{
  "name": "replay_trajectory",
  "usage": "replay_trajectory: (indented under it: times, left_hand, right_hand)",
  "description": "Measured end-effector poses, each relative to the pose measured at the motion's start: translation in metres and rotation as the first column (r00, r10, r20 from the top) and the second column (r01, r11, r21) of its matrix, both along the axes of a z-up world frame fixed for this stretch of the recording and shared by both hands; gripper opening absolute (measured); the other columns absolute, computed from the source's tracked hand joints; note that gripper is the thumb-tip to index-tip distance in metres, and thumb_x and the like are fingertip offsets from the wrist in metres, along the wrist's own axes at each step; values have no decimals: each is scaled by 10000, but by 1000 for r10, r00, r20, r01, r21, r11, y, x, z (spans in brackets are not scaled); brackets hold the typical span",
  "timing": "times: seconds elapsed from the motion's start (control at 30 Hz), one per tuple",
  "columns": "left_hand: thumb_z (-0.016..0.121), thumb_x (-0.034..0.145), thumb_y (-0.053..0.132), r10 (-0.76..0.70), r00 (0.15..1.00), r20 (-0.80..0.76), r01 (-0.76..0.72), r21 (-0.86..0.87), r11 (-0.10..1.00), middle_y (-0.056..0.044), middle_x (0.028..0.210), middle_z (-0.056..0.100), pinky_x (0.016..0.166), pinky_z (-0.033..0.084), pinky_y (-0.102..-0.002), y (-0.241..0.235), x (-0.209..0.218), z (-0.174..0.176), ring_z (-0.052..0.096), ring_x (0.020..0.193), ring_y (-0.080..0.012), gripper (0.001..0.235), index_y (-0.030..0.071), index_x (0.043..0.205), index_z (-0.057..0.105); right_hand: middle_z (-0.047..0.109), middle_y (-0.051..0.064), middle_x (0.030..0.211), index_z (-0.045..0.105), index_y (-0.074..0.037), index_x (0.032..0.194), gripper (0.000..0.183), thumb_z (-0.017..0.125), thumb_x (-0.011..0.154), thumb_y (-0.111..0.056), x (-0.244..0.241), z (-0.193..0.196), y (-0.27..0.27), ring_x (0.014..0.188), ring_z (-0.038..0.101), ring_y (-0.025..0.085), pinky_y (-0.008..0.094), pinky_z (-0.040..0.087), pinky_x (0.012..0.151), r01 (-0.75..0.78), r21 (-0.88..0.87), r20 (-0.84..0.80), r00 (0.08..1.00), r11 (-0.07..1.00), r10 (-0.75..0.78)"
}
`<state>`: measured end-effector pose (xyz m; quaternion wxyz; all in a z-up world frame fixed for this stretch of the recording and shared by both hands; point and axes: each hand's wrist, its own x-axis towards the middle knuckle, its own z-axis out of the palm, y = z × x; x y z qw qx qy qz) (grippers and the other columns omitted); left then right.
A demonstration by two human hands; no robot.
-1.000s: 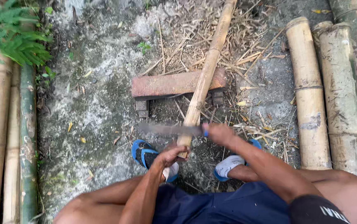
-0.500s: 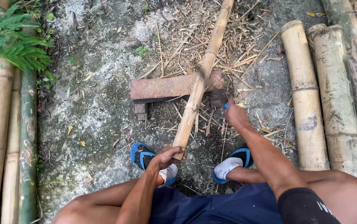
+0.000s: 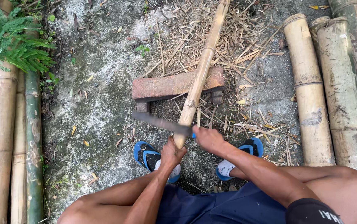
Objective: The person sits on the ground and uses a machete to shave the outer layer off a bamboo pole resting on a brick. The person repeatedly strikes the bamboo to remove thin strips, rotating the pole to work on different sides.
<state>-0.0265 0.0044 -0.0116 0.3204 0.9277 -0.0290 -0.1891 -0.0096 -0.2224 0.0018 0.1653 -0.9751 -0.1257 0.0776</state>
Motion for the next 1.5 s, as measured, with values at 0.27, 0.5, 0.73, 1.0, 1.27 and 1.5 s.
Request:
replay_trajectory:
  times: [0.27,0.5,0.73,1.0,1.27,1.5]
  left_hand:
    - [770,745,280,6,1000,-18,-6,-35,999,-310,983,719,837,582,-521,-1,14,0,726,915,-454,637,-22,1249,524]
    - [753,765,270,-6,998,-56,3,-45,999,-317,982,717,740,651,-459,9,-3,4,755,826,-394,634,-51,1249,498]
    - [737,735,259,16,969,-245,-49,-128,991,-246,946,737,666,660,-409,19,5,-5,774,747,-297,755,-66,1357,459]
    - [778,767,340,-9,985,-174,-21,-171,985,-187,889,781,674,601,-343,27,-5,-33,761,737,-211,529,-54,1116,720]
    - [802,725,238,39,924,-381,-219,-443,869,-85,720,681,445,489,-320,18,-6,-30,617,530,-169,481,-27,1092,641]
    - [777,761,237,14,873,-488,-305,-522,797,-62,753,707,451,518,-281,20,-18,-48,650,555,-137,439,3,1111,651]
  right_hand:
    - [734,225,904,464,-41,1222,306,516,948,-166,19,-12,-22,773,738,405,531,596,696,167,-77,-117,978,983,-175]
    - [712,244,921,515,-28,1176,224,496,1011,-179,46,0,-76,833,724,424,552,575,737,536,-24,-142,834,844,-534]
    - [713,232,910,464,-34,1179,256,514,965,-166,32,-12,-63,778,732,432,567,591,687,243,-126,-138,956,962,-260]
    - [718,219,921,478,-40,1248,316,501,969,-186,7,-15,-12,792,736,391,522,595,639,18,-147,-141,989,989,-39]
    - [738,234,891,497,-25,1201,235,443,1012,-155,37,33,-44,826,743,406,541,578,709,259,-194,-147,946,946,-289]
    - [721,224,936,493,-46,1155,270,534,907,-142,9,17,-13,796,741,400,522,597,663,20,-204,-179,982,979,-58]
